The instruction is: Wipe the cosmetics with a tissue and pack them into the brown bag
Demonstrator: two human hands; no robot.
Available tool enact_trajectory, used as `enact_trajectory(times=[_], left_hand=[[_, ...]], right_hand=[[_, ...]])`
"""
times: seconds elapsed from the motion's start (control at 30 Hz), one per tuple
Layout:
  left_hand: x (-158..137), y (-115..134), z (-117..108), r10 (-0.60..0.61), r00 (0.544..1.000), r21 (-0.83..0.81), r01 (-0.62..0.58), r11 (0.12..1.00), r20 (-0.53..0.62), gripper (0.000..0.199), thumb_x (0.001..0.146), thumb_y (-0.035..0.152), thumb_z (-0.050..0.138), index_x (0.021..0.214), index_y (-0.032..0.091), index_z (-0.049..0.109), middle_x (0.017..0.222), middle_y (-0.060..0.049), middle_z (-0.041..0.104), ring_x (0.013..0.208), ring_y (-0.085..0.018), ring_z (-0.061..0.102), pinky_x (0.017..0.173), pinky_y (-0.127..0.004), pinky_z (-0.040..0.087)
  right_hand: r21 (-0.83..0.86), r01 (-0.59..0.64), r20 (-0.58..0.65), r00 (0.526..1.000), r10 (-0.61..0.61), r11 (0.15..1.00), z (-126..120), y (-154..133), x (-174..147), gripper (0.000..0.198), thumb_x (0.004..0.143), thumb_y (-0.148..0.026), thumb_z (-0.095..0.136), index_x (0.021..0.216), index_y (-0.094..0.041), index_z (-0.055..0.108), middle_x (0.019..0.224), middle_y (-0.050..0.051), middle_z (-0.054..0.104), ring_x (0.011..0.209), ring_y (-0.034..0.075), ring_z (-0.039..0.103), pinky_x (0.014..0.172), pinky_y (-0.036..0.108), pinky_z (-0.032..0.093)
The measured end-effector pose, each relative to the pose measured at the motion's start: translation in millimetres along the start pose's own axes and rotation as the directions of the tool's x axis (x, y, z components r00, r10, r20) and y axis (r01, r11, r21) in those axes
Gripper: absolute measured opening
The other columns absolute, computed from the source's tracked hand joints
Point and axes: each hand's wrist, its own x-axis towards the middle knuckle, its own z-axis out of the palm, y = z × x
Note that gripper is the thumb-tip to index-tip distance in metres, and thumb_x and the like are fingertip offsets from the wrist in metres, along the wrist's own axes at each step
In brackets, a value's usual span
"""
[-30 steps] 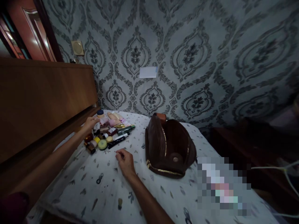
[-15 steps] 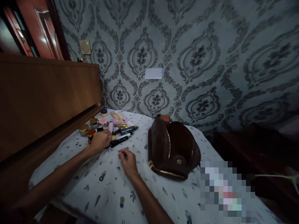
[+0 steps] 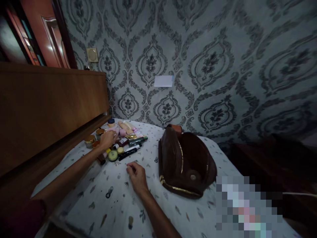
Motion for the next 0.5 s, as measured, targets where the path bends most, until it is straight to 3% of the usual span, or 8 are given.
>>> enact_trajectory(times=[0.13,0.3,0.5], left_hand=[[32.4,-3.9,0.4,-0.061,0.996,0.014,0.060,0.998,0.058,0.040,0.098,0.035,0.039,0.104,0.017,0.074,0.109,-0.017,0.075,0.106,-0.029,0.069,0.084,-0.034,0.052],[52.0,-22.7,-10.0,-0.047,0.996,0.009,0.047,0.999,0.079,0.041,0.099,0.042,0.039,0.116,0.019,0.069,0.119,-0.016,0.072,0.112,-0.030,0.067,0.085,-0.034,0.052],[53.9,-34.0,-5.2,0.013,0.987,-0.002,-0.013,1.000,0.159,0.034,0.097,0.044,0.049,0.100,0.021,0.074,0.109,-0.009,0.075,0.105,-0.024,0.069,0.083,-0.029,0.051]], right_hand=[[-0.007,-0.009,0.008,1.000,0.009,1.000,-0.9,0.7,0.1,0.029,0.082,-0.038,0.051,0.083,-0.017,0.071,0.073,0.005,0.068,0.071,0.020,0.059,0.066,0.030,0.044],[-0.022,-0.030,0.014,0.999,0.031,0.999,-1.4,2.5,0.5,0.031,0.081,-0.038,0.051,0.088,-0.017,0.072,0.074,0.005,0.068,0.069,0.020,0.058,0.063,0.029,0.043],[-0.011,-0.030,0.009,1.000,0.030,0.999,-0.3,3.8,1.1,0.026,0.081,-0.036,0.052,0.083,-0.018,0.070,0.073,0.003,0.068,0.066,0.018,0.057,0.061,0.028,0.042]])
